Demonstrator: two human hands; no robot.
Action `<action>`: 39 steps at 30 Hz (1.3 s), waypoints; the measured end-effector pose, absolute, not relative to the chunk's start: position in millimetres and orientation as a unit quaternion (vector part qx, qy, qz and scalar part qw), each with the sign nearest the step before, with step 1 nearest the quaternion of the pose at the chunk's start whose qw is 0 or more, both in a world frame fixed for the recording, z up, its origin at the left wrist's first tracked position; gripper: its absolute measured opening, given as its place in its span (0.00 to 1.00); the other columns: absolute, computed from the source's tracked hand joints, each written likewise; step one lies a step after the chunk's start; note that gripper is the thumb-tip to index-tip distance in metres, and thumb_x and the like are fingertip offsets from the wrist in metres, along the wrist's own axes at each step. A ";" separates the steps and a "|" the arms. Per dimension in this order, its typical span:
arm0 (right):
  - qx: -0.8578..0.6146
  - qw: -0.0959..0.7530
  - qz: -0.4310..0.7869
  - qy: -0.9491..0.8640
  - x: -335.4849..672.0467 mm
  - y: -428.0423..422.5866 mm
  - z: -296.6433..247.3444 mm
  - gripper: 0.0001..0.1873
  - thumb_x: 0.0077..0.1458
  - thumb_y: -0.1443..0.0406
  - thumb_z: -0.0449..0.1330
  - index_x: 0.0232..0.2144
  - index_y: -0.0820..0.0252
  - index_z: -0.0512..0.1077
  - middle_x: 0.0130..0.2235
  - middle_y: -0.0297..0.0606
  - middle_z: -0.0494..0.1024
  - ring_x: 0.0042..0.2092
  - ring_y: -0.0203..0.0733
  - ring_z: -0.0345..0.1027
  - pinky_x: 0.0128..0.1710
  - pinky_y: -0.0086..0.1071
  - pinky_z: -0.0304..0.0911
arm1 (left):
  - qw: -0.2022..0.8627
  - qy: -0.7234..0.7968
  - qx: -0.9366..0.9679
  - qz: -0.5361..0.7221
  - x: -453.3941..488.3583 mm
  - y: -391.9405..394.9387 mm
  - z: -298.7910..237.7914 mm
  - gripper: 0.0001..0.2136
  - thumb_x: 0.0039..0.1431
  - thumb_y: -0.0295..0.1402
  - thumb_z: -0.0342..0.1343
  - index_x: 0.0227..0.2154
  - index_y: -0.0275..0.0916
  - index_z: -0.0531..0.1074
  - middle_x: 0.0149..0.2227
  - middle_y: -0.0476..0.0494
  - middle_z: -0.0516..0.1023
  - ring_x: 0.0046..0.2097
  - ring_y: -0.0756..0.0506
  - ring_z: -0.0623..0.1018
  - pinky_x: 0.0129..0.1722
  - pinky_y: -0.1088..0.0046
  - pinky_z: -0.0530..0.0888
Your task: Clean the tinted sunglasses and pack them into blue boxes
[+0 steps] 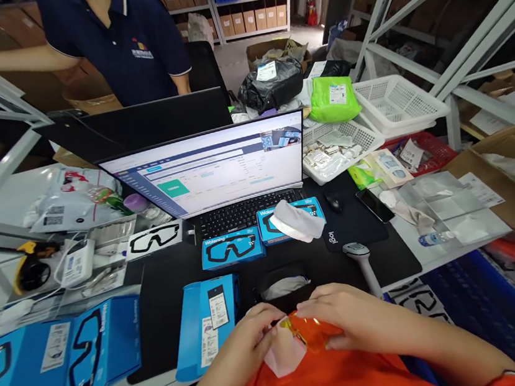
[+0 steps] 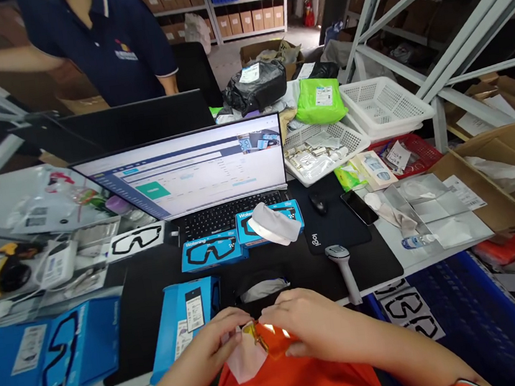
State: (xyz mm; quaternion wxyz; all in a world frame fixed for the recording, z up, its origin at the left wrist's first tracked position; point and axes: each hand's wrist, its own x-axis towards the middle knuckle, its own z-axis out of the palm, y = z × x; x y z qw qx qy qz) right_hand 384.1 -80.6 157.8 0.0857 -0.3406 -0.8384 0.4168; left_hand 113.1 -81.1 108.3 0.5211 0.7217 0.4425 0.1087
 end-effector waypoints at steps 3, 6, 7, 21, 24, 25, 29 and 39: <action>-0.332 0.086 0.403 -0.848 385.9 -79.3 161.3 0.32 0.53 0.71 0.68 0.60 0.54 0.68 0.60 0.39 0.74 0.58 0.47 0.67 0.59 0.37 0.62 | 0.588 0.437 0.677 0.070 108.9 -65.2 113.6 0.09 0.61 0.32 0.56 0.39 0.40 0.80 0.40 0.43 0.81 0.42 0.45 0.78 0.43 0.74 0.73; -0.304 0.082 0.377 -0.871 385.3 -74.8 165.6 0.34 0.55 0.74 0.65 0.62 0.53 0.64 0.61 0.37 0.72 0.60 0.46 0.66 0.60 0.37 0.62 | 0.624 0.458 0.631 0.047 103.5 -54.9 110.3 0.08 0.57 0.35 0.60 0.33 0.36 0.81 0.32 0.46 0.80 0.31 0.49 0.74 0.29 0.78 0.68; -0.292 0.080 0.364 -0.881 384.3 -72.9 167.2 0.33 0.57 0.75 0.63 0.63 0.54 0.64 0.61 0.37 0.73 0.60 0.45 0.65 0.60 0.37 0.62 | 0.631 0.461 0.622 0.044 102.0 -52.4 109.1 0.08 0.56 0.36 0.62 0.31 0.36 0.80 0.30 0.47 0.79 0.29 0.50 0.73 0.27 0.79 0.66; -0.210 0.107 0.207 -0.949 390.2 -55.6 205.3 0.20 0.69 0.68 0.53 0.61 0.58 0.65 0.58 0.40 0.76 0.60 0.44 0.65 0.59 0.42 0.64 | 0.616 0.433 0.626 0.200 104.8 -46.7 134.9 0.09 0.55 0.37 0.67 0.26 0.37 0.78 0.36 0.41 0.85 0.40 0.43 0.83 0.42 0.69 0.76; -0.191 0.106 0.185 -0.958 394.0 -58.1 218.4 0.22 0.69 0.70 0.51 0.63 0.58 0.62 0.58 0.41 0.76 0.59 0.44 0.67 0.58 0.42 0.64 | 0.607 0.426 0.622 0.250 104.7 -50.7 136.4 0.09 0.54 0.37 0.67 0.26 0.37 0.78 0.36 0.40 0.84 0.40 0.43 0.83 0.43 0.67 0.76; -0.180 0.098 0.171 -0.964 394.4 -59.6 223.0 0.23 0.69 0.71 0.50 0.64 0.59 0.62 0.59 0.42 0.75 0.58 0.44 0.67 0.58 0.42 0.64 | 0.606 0.417 0.624 0.263 105.2 -52.1 137.3 0.09 0.55 0.36 0.67 0.26 0.37 0.78 0.36 0.40 0.84 0.41 0.43 0.83 0.43 0.67 0.76; -0.133 0.057 0.116 -0.983 392.8 -65.7 238.0 0.22 0.69 0.72 0.47 0.63 0.66 0.62 0.63 0.46 0.69 0.55 0.47 0.69 0.54 0.41 0.66 | 0.614 0.384 0.632 0.277 109.6 -56.5 141.4 0.07 0.56 0.35 0.66 0.28 0.37 0.78 0.37 0.40 0.85 0.42 0.43 0.83 0.45 0.66 0.77; -0.134 0.074 0.165 -0.974 390.8 -70.5 246.5 0.24 0.68 0.71 0.48 0.64 0.60 0.62 0.62 0.45 0.72 0.57 0.49 0.69 0.53 0.42 0.68 | 0.619 0.415 0.608 0.274 114.4 -60.7 139.1 0.07 0.55 0.35 0.67 0.26 0.37 0.78 0.35 0.42 0.85 0.40 0.43 0.83 0.43 0.67 0.77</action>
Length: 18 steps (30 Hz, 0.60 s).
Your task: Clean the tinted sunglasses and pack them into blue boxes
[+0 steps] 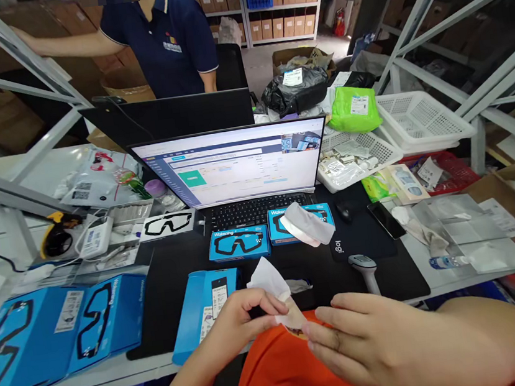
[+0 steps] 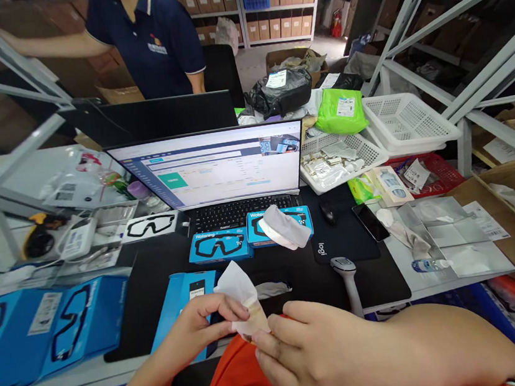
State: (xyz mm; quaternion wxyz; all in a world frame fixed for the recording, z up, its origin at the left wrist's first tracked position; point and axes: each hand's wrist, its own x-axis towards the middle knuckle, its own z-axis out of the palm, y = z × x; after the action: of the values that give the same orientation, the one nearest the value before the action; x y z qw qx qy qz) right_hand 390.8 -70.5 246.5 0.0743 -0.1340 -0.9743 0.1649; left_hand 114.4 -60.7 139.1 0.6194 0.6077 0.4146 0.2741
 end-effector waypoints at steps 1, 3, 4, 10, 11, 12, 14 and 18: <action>-0.138 0.075 0.179 -0.971 391.5 -71.0 248.1 0.24 0.68 0.71 0.49 0.64 0.58 0.62 0.62 0.43 0.72 0.58 0.48 0.69 0.53 0.42 0.68 | 0.622 0.416 0.601 0.280 114.4 -61.3 138.7 0.07 0.54 0.34 0.67 0.26 0.37 0.78 0.35 0.42 0.85 0.40 0.43 0.83 0.43 0.67 0.77; -0.150 0.080 0.208 -0.963 392.8 -72.2 250.9 0.25 0.67 0.71 0.50 0.64 0.55 0.62 0.61 0.40 0.72 0.57 0.48 0.69 0.52 0.41 0.68 | 0.630 0.414 0.588 0.293 115.1 -62.9 138.3 0.06 0.54 0.32 0.67 0.26 0.38 0.78 0.36 0.42 0.85 0.40 0.43 0.83 0.42 0.68 0.77; -0.157 0.085 0.219 -0.959 393.4 -72.7 251.7 0.25 0.66 0.71 0.51 0.64 0.53 0.62 0.61 0.39 0.73 0.57 0.48 0.70 0.51 0.40 0.69 | 0.633 0.412 0.584 0.299 115.7 -63.7 138.4 0.05 0.55 0.31 0.67 0.26 0.37 0.78 0.36 0.42 0.85 0.40 0.44 0.83 0.42 0.68 0.77; -0.159 0.069 0.166 -0.971 393.0 -73.5 242.9 0.24 0.67 0.72 0.49 0.63 0.62 0.62 0.62 0.46 0.71 0.56 0.50 0.70 0.49 0.42 0.69 | 0.629 0.386 0.594 0.320 120.7 -65.7 140.5 0.04 0.55 0.29 0.66 0.27 0.37 0.79 0.36 0.42 0.85 0.40 0.44 0.83 0.42 0.69 0.77; -0.157 0.065 0.150 -0.974 392.0 -73.0 240.6 0.23 0.67 0.71 0.49 0.63 0.64 0.62 0.62 0.48 0.71 0.56 0.50 0.69 0.49 0.43 0.68 | 0.627 0.383 0.597 0.323 121.4 -65.7 140.6 0.03 0.55 0.29 0.66 0.28 0.37 0.79 0.36 0.42 0.85 0.40 0.45 0.83 0.42 0.69 0.77; -0.152 0.060 0.133 -0.978 390.8 -72.3 238.8 0.23 0.67 0.71 0.49 0.62 0.66 0.63 0.62 0.50 0.71 0.56 0.51 0.69 0.49 0.43 0.68 | 0.626 0.380 0.599 0.324 122.0 -65.9 140.7 0.03 0.56 0.29 0.66 0.28 0.37 0.79 0.36 0.43 0.85 0.40 0.45 0.83 0.42 0.69 0.77; -0.136 0.042 0.108 -0.984 387.9 -70.0 237.1 0.21 0.67 0.71 0.48 0.61 0.69 0.64 0.61 0.51 0.71 0.56 0.51 0.69 0.49 0.42 0.67 | 0.627 0.376 0.601 0.322 122.9 -66.2 140.4 0.03 0.57 0.29 0.65 0.28 0.37 0.79 0.36 0.43 0.85 0.40 0.45 0.83 0.43 0.69 0.77; -0.128 0.045 0.117 -0.984 383.9 -62.6 238.5 0.22 0.67 0.72 0.50 0.61 0.68 0.64 0.60 0.49 0.73 0.54 0.48 0.70 0.49 0.40 0.66 | 0.630 0.382 0.605 0.302 124.0 -65.7 139.3 0.05 0.58 0.32 0.65 0.28 0.37 0.79 0.36 0.42 0.84 0.40 0.45 0.82 0.44 0.69 0.76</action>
State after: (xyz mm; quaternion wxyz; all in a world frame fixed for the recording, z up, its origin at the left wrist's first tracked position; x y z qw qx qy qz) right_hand 383.9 -62.6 238.5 0.0448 -0.1285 -0.9838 0.1171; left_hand 124.0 -65.7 139.3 0.6299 0.6051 0.3823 0.3015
